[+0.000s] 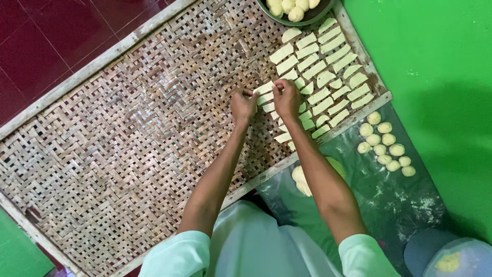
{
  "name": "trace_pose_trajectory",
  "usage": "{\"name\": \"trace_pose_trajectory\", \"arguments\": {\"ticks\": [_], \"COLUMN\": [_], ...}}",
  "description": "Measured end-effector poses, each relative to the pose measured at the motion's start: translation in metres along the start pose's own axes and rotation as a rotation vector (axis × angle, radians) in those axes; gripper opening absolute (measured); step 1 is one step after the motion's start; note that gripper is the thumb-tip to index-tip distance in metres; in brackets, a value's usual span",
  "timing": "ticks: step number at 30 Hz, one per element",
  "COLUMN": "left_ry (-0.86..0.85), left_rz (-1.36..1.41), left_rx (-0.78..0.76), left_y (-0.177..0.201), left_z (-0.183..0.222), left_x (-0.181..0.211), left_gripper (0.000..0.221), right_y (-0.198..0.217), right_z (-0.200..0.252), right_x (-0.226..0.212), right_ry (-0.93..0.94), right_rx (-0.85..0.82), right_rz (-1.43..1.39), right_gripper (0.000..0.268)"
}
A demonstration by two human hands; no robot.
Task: Shaping small dough balls into strips and placing them on a tray.
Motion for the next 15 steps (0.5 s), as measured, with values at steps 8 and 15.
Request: {"name": "trace_pose_trajectory", "arguments": {"ticks": [8,15], "left_ry": [-0.007,0.006], "left_rz": [0.015,0.151], "left_rx": [0.012,0.057], "left_y": [-0.002,0.015], "left_z": [-0.005,0.0], "left_x": [-0.011,-0.021], "left_gripper": [0.026,0.032], "right_y": [0.008,0.021], "right_z": [0.0,0.003], "right_x": [-0.017,-0.031], "right_ry": [0.001,0.051], "right_rx": [-0.028,0.032], "right_rz": [0.048,0.002], "right_gripper": [0.013,0.009]}}
Point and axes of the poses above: each hand's wrist, its own z-axis away from the middle knuckle, its own y-axis out of the back of the hand, x = y × z, the point moved 5 cm from there along -z, towards the middle knuckle, and after that the axes turned 10 degrees about -y, right-handed, at the moved point
